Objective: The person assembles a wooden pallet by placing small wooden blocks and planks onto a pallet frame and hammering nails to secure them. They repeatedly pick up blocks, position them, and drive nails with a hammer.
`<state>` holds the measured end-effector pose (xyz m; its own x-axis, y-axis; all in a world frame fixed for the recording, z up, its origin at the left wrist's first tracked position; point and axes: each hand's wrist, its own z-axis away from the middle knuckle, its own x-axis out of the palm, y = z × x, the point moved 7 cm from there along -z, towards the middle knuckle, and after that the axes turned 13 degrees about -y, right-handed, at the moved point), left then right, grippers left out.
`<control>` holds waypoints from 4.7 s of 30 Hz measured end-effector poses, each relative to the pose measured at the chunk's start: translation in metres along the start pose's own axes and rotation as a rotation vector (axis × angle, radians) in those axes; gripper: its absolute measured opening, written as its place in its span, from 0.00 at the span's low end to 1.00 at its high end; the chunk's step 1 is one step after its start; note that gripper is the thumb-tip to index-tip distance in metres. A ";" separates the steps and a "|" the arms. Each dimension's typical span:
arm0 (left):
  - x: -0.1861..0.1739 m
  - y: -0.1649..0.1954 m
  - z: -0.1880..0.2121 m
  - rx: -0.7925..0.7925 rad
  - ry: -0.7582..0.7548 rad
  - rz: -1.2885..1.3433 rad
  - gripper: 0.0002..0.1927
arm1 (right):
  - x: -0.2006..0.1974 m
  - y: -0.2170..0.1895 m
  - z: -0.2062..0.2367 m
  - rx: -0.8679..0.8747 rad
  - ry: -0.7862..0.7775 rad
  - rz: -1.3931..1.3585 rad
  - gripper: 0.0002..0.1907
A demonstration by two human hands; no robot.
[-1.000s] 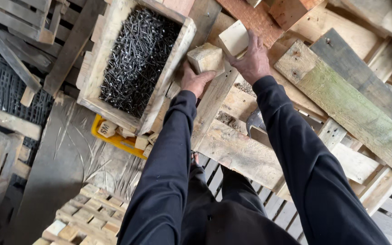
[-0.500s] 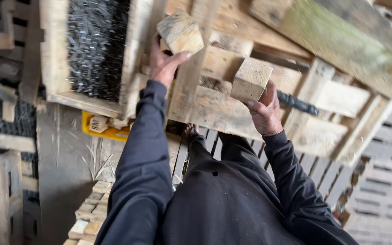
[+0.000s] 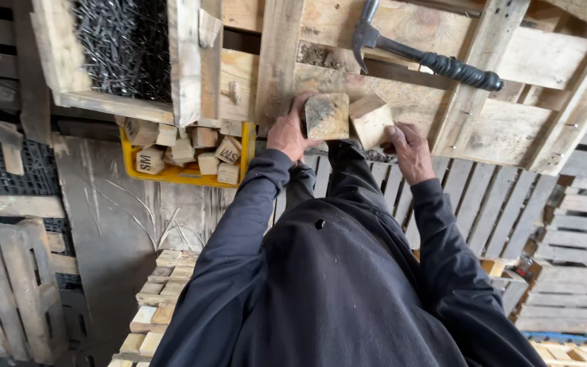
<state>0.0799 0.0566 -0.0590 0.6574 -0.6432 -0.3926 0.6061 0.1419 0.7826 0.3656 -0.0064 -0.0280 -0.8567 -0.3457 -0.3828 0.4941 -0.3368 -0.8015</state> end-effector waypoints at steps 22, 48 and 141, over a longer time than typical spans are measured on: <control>-0.031 0.036 0.007 -0.054 -0.149 -0.124 0.53 | 0.037 -0.072 -0.028 -0.294 0.026 0.372 0.58; -0.018 0.018 0.005 -0.127 -0.136 -0.261 0.56 | 0.044 -0.036 0.031 -0.417 0.073 0.443 0.60; -0.028 0.069 -0.022 0.152 0.568 -0.342 0.10 | -0.045 0.038 0.034 0.332 0.286 0.560 0.60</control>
<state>0.1128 0.1009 -0.0041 0.5986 -0.1326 -0.7900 0.7790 -0.1333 0.6126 0.4275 -0.0330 -0.0255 -0.4439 -0.3165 -0.8383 0.8515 -0.4404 -0.2845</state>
